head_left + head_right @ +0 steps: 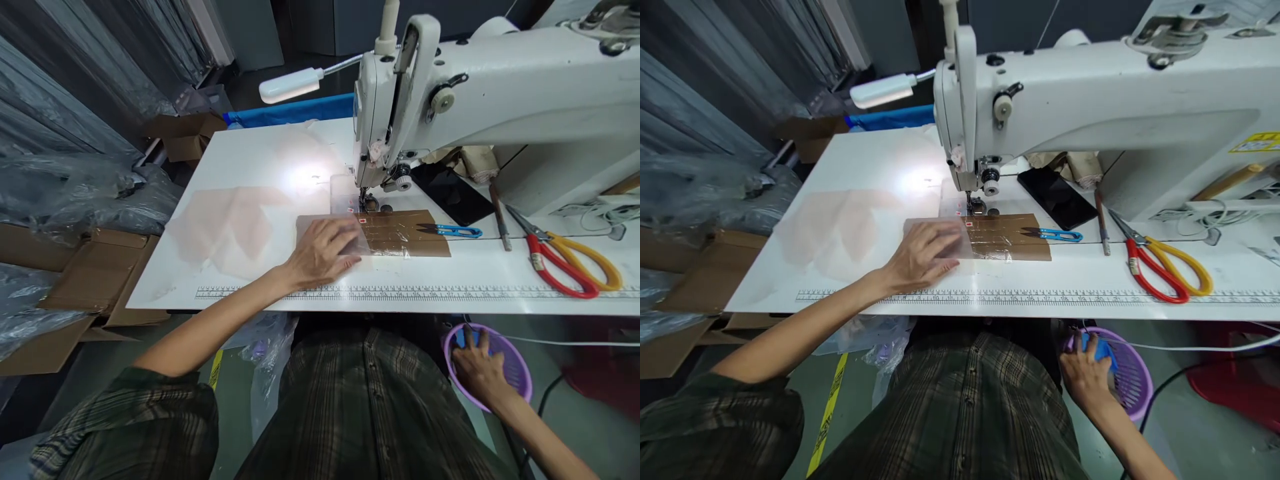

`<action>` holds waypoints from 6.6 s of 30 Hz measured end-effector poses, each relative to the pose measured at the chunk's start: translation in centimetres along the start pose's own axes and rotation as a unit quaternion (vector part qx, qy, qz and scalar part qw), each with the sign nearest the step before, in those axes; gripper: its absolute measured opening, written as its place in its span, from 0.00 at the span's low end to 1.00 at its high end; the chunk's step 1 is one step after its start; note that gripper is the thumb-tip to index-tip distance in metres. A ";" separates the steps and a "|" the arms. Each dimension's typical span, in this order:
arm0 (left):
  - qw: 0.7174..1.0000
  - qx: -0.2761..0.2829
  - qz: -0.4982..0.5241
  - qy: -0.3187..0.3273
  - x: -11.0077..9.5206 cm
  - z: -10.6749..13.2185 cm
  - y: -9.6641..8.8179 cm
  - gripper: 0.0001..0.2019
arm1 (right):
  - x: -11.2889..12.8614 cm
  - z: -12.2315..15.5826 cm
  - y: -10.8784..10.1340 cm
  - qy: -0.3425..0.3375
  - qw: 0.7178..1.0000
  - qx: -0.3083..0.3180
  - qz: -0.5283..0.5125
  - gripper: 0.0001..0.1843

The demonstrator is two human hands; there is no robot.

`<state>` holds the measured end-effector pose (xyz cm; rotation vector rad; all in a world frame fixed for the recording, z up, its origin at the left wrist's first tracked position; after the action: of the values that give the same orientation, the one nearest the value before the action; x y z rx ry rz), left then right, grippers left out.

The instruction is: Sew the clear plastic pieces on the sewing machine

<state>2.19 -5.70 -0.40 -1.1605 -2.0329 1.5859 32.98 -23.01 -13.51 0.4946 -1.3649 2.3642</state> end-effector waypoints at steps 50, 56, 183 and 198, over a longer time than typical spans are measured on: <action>0.975 -0.062 0.156 0.143 -3.4 3.7 -2.0 0.03 | 15.7 -11.2 -14.6 -0.559 0.815 -0.146 0.043 0.19; 0.980 -0.052 0.138 0.133 -2.4 2.4 -2.3 0.09 | 15.8 -11.2 -14.4 -0.564 0.808 -0.156 0.076 0.19; 0.971 -0.071 0.206 0.100 4.5 -4.3 -2.1 0.07 | 18.3 -12.1 -14.6 -0.429 0.882 -0.177 -0.083 0.17; 0.972 -0.146 0.180 0.039 2.9 -3.7 -1.3 0.04 | 17.8 -11.6 -13.5 -0.480 0.849 -0.208 0.075 0.19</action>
<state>2.34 -1.14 1.41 -1.7571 -2.1459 1.3865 22.50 -4.15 -0.47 1.6043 -2.3091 1.8190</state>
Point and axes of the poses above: each hand's wrist, its own z-axis away from the middle knuckle, its own y-axis out of the palm, x = y × z, the point moved 3 cm from there along -z, towards the middle knuckle, and after that the axes turned 3 degrees about -y, right-handed, at the moved point
